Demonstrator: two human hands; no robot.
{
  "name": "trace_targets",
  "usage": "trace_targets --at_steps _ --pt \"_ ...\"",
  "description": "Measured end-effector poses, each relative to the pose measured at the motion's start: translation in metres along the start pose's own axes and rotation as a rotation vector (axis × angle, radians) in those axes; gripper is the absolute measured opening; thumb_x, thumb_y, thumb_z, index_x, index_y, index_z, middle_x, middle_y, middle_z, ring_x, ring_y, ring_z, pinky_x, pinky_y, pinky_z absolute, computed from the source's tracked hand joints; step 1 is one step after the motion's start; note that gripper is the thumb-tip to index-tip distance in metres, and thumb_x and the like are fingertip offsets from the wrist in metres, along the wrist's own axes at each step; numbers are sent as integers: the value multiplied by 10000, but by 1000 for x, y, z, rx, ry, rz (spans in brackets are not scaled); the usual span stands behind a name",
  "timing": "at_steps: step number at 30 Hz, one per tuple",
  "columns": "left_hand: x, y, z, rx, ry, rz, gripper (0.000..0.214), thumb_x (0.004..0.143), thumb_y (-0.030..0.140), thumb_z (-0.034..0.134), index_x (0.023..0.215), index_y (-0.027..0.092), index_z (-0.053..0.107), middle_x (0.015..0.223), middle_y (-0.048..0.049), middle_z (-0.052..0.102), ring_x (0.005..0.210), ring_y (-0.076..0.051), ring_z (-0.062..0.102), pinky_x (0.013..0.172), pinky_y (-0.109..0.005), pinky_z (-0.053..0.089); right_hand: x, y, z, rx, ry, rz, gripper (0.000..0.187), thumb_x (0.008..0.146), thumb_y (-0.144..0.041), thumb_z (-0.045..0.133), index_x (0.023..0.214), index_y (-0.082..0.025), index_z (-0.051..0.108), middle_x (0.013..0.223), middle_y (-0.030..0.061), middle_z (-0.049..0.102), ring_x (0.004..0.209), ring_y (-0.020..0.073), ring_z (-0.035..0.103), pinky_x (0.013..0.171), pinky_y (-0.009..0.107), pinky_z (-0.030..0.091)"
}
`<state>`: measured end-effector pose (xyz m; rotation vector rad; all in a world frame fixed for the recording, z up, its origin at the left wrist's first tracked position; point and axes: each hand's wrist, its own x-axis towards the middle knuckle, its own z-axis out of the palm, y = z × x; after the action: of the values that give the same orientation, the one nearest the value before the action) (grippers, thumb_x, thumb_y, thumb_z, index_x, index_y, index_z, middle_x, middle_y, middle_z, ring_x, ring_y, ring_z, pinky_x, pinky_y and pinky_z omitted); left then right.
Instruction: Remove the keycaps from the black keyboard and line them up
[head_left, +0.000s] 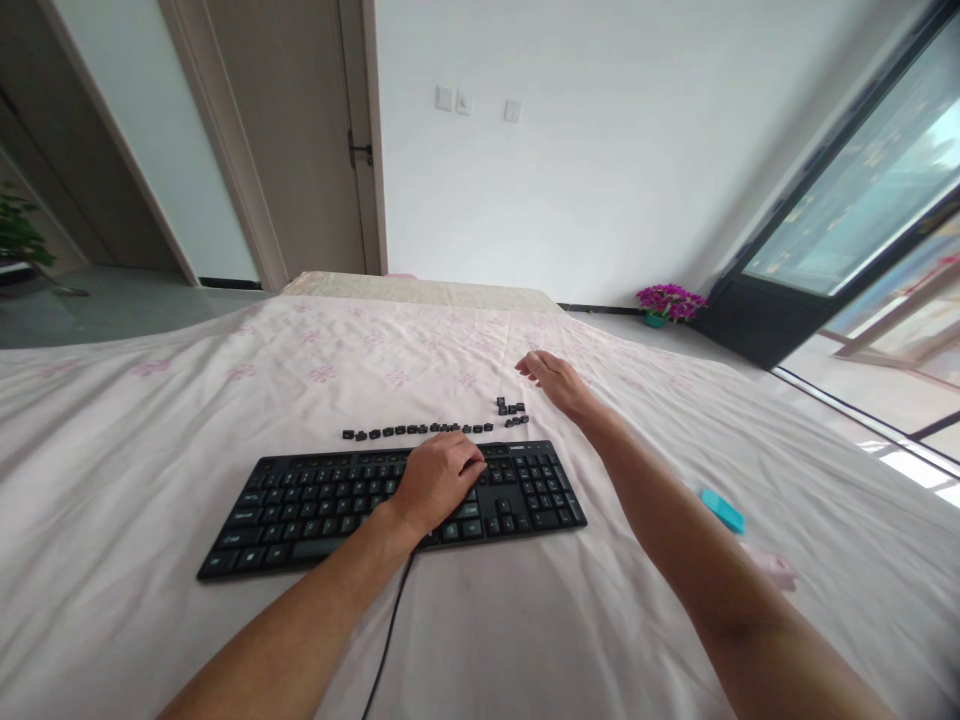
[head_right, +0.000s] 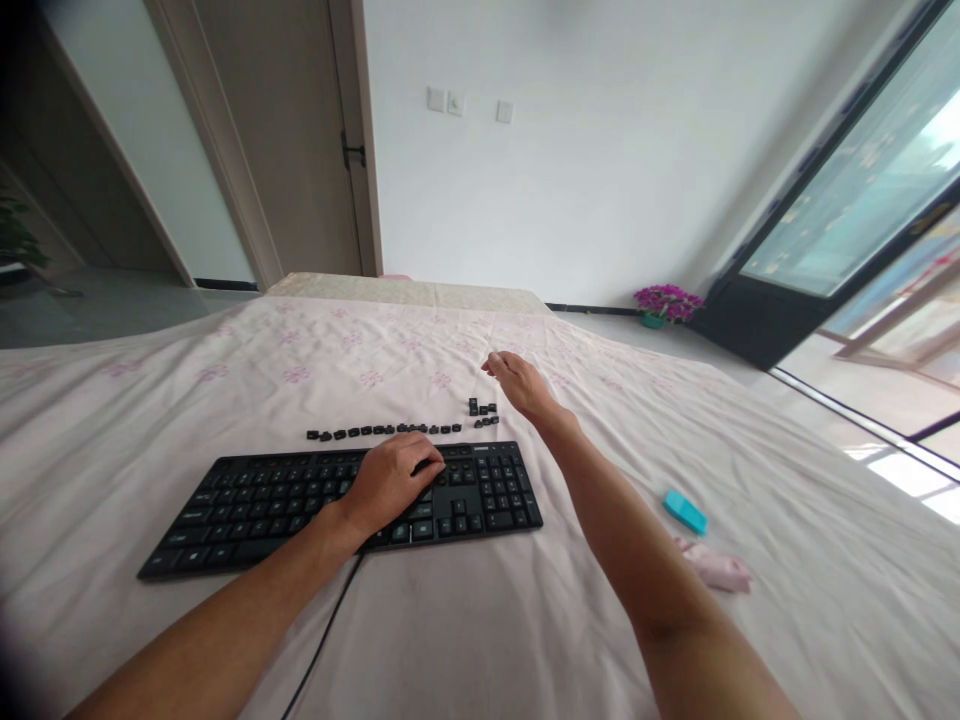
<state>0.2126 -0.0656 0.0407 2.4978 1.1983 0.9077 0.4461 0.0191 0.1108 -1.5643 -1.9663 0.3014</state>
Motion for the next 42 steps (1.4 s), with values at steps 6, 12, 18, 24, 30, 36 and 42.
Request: trace_targets --at_steps 6,12,18,24,30,36,42 --pt "-1 -1 1 -30 -4 -7 107 851 261 562 803 205 639 868 -20 648 864 -177 575 815 -299 427 -50 -32 -11 187 6 -120 497 950 -504 286 858 -184 656 842 44 624 712 138 567 672 255 438" --pt "-1 -3 1 -73 -20 -16 77 816 282 620 854 227 659 889 -6 661 887 -184 574 816 -305 425 -90 -42 10 470 -218 56 291 897 -420 460 848 -165 592 624 -5 564 507 104 522 469 213 406" --pt "0 -3 -1 -96 -44 9 90 783 289 668 853 234 684 871 -3 667 874 -184 575 790 -297 423 -101 -41 23 478 -249 4 235 901 -349 449 818 -173 581 684 -6 547 570 109 540 530 224 445" --pt "1 -2 -2 -84 -61 28 88 780 289 675 849 241 700 859 0 669 854 -179 569 779 -290 415 -103 -41 34 400 -300 -77 199 907 -287 441 802 -181 573 756 -6 546 614 106 542 583 230 441" --pt "1 -2 -3 -64 -85 48 110 776 311 681 868 257 708 860 4 664 846 -175 560 774 -291 405 -105 -45 39 299 -251 -256 165 900 -230 465 794 -183 582 788 10 570 727 132 539 707 259 433" --pt "3 3 -3 -14 -102 56 222 717 423 719 870 262 720 885 -10 658 854 -193 543 758 -306 397 -113 -37 45 345 -111 -335 199 927 -227 430 780 -190 558 777 19 556 757 143 539 759 286 434" --pt "5 5 2 -1 -88 73 177 771 417 669 833 260 724 866 -11 671 848 -189 540 768 -317 388 -120 -37 48 311 -66 -397 204 934 -236 415 788 -199 552 760 24 546 752 154 543 736 299 441"
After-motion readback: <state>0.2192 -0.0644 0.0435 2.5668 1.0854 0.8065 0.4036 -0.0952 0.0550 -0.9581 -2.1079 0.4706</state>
